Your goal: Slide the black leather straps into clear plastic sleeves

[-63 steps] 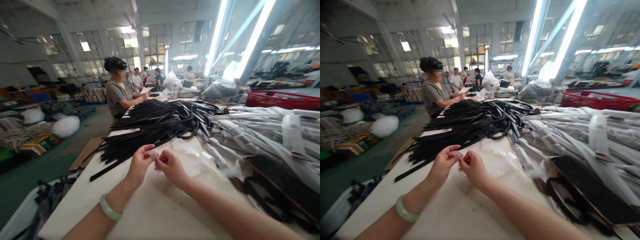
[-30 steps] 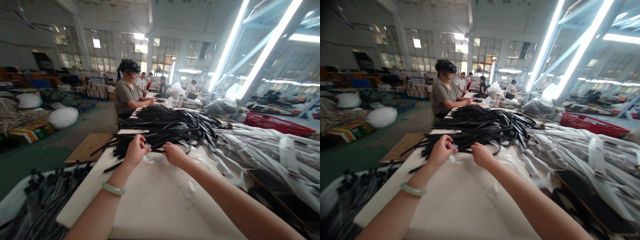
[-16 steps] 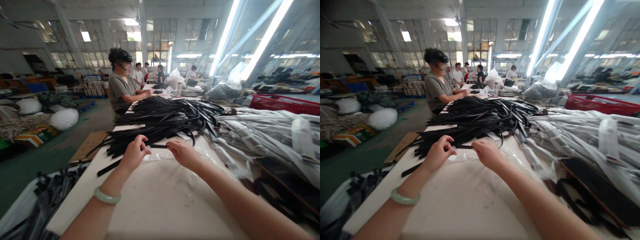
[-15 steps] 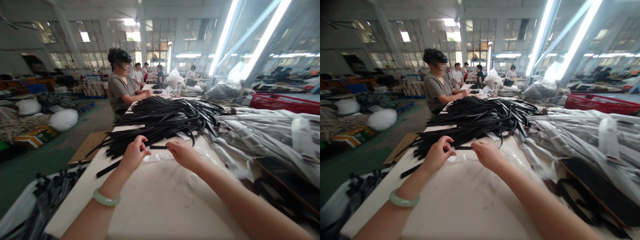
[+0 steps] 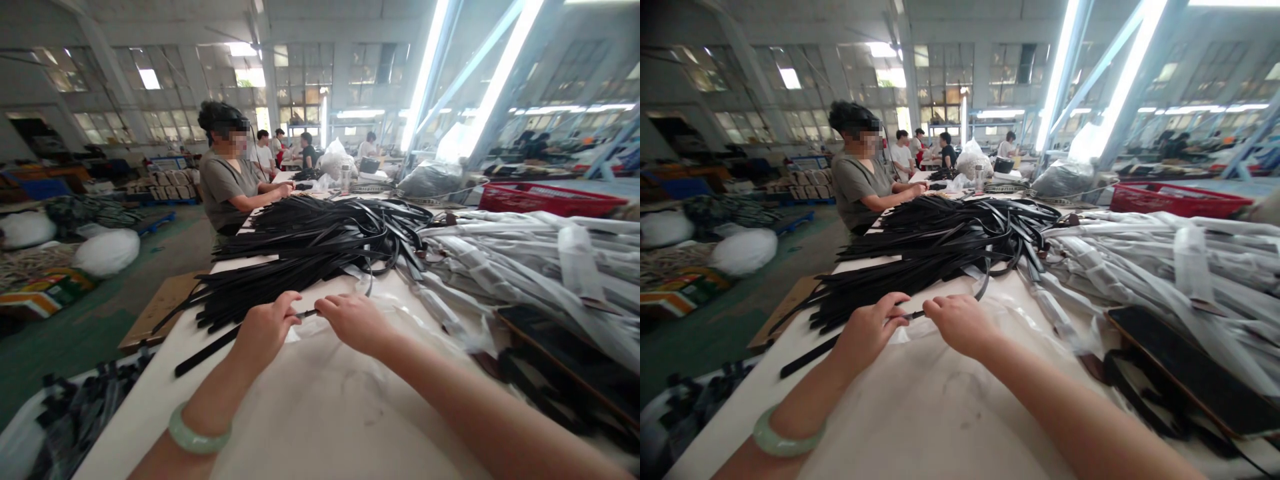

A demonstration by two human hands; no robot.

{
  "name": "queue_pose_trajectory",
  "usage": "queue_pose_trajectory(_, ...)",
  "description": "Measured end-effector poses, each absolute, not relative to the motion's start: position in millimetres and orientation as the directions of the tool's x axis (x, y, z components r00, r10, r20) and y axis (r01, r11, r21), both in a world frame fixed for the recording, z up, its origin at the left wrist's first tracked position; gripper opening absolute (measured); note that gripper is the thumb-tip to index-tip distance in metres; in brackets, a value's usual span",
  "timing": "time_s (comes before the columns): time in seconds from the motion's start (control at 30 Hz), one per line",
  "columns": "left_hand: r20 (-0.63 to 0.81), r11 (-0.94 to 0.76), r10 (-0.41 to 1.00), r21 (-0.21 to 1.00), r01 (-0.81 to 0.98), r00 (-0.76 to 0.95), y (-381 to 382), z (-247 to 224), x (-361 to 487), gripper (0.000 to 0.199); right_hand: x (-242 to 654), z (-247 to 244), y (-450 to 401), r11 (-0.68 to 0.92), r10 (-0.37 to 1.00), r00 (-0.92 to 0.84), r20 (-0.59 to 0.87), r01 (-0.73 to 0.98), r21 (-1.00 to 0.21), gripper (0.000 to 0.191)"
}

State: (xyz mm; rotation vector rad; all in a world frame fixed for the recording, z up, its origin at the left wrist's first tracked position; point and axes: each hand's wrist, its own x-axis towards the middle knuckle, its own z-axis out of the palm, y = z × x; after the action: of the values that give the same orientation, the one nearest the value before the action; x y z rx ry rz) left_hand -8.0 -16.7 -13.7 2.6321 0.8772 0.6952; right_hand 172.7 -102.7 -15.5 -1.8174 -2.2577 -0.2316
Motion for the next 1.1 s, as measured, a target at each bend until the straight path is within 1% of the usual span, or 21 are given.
queue_pose_trajectory(0.1,0.462,-0.892,0.445,0.152,0.426,0.767,-19.9,-16.5,-11.0,0.023,166.3,-20.3,-102.4,0.328,0.897,-0.291,0.332,0.943,-0.058,0.017)
queue_pose_trajectory(0.17,0.519,-0.910,0.374,0.046,0.412,0.768,-16.0,-14.7,-17.2,0.025,171.0,-18.4,-100.5,0.340,0.892,-0.299,0.340,0.938,-0.068,0.021)
queue_pose_trajectory(0.23,0.577,-0.873,0.392,-0.013,0.488,0.716,-8.2,-11.7,-23.9,0.030,181.7,-12.7,-98.1,0.284,0.916,-0.255,0.308,0.958,-0.050,0.019)
queue_pose_trajectory(0.3,0.609,-0.830,0.412,-0.055,0.555,0.678,-1.7,-10.7,-27.2,0.032,191.2,-5.5,-97.2,0.224,0.939,-0.215,0.270,0.975,-0.003,0.010)
queue_pose_trajectory(0.37,0.606,-0.850,0.369,-0.087,0.520,0.705,-1.7,-13.4,-25.0,0.031,192.4,0.2,-98.7,0.209,0.945,-0.217,0.246,0.976,0.056,0.012)
queue_pose_trajectory(0.47,0.607,-0.920,0.247,-0.098,0.379,0.755,-13.6,-21.0,-14.2,0.029,178.1,2.6,-104.9,0.254,0.937,-0.269,0.223,0.963,0.093,0.014)
queue_pose_trajectory(0.53,0.637,-0.940,0.186,-0.106,0.323,0.749,-22.2,-24.4,-7.6,0.028,167.2,-0.1,-109.2,0.310,0.920,-0.321,0.226,0.947,0.083,0.016)
queue_pose_trajectory(0.6,0.640,-0.948,0.153,-0.119,0.294,0.753,-25.1,-24.5,-5.3,0.027,164.9,-4.5,-111.2,0.357,0.897,-0.361,0.254,0.932,0.061,0.018)
queue_pose_trajectory(0.67,0.625,-0.937,0.193,-0.111,0.331,0.757,-21.6,-22.1,-7.3,0.026,173.8,-8.7,-109.4,0.353,0.892,-0.346,0.290,0.935,0.029,0.016)
queue_pose_trajectory(0.77,0.607,-0.882,0.351,-0.040,0.469,0.713,-13.8,-19.0,-12.3,0.028,195.6,-11.9,-101.7,0.264,0.922,-0.251,0.293,0.964,-0.004,0.015)
queue_pose_trajectory(0.83,0.596,-0.863,0.409,0.007,0.505,0.691,-13.9,-20.1,-12.6,0.029,201.3,-12.2,-97.7,0.222,0.931,-0.212,0.297,0.975,0.000,0.016)
queue_pose_trajectory(0.9,0.585,-0.881,0.394,0.020,0.473,0.709,-19.3,-23.5,-9.7,0.028,194.9,-11.9,-97.8,0.236,0.922,-0.230,0.313,0.972,0.020,0.015)
queue_pose_trajectory(1.0,0.574,-0.908,0.349,0.012,0.419,0.741,-28.5,-27.4,-5.0,0.027,177.1,-12.4,-104.4,0.306,0.904,-0.305,0.298,0.951,0.044,0.013)
queue_pose_trajectory(1.1,0.570,-0.906,0.366,0.038,0.422,0.736,-26.2,-24.5,-7.4,0.026,177.5,-13.3,-108.2,0.338,0.896,-0.329,0.297,0.941,0.021,0.012)
